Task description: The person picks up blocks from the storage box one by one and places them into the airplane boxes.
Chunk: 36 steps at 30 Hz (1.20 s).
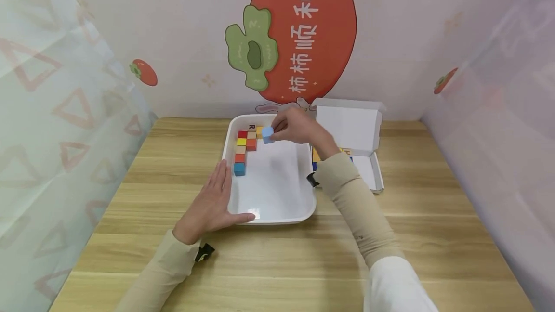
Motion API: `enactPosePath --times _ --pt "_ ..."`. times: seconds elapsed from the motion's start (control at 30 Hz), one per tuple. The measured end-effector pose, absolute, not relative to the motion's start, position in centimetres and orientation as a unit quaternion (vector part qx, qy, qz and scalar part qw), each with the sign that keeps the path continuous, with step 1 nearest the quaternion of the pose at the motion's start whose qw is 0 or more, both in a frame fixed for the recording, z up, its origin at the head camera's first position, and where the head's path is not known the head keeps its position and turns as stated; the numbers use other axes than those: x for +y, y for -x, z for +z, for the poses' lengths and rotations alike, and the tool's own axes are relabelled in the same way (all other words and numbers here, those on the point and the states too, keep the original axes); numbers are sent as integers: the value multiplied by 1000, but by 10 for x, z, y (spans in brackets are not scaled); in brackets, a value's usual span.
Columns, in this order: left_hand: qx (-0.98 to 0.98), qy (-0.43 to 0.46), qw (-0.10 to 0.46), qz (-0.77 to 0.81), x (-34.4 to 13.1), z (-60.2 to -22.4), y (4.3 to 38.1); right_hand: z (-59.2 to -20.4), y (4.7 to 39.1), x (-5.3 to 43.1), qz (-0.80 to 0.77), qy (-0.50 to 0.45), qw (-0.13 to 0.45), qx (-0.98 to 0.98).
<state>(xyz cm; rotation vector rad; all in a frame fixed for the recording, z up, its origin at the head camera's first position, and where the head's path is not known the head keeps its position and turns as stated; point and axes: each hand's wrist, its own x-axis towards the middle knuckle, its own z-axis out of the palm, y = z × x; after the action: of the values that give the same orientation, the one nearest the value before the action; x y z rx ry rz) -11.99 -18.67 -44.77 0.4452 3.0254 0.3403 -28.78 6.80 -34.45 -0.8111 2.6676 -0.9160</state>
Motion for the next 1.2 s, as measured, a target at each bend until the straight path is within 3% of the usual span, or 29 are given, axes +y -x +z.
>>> enactPosePath --times 0.2,0.8,1.2 --pt "983 -143 31 114 -187 -448 120 -337 280 111 -315 248 100 911" --pt "982 -152 18 115 -188 -450 121 -368 234 243 -282 180 91 938" --pt "981 -152 23 119 -189 -449 121 -412 224 280 -284 127 107 944"
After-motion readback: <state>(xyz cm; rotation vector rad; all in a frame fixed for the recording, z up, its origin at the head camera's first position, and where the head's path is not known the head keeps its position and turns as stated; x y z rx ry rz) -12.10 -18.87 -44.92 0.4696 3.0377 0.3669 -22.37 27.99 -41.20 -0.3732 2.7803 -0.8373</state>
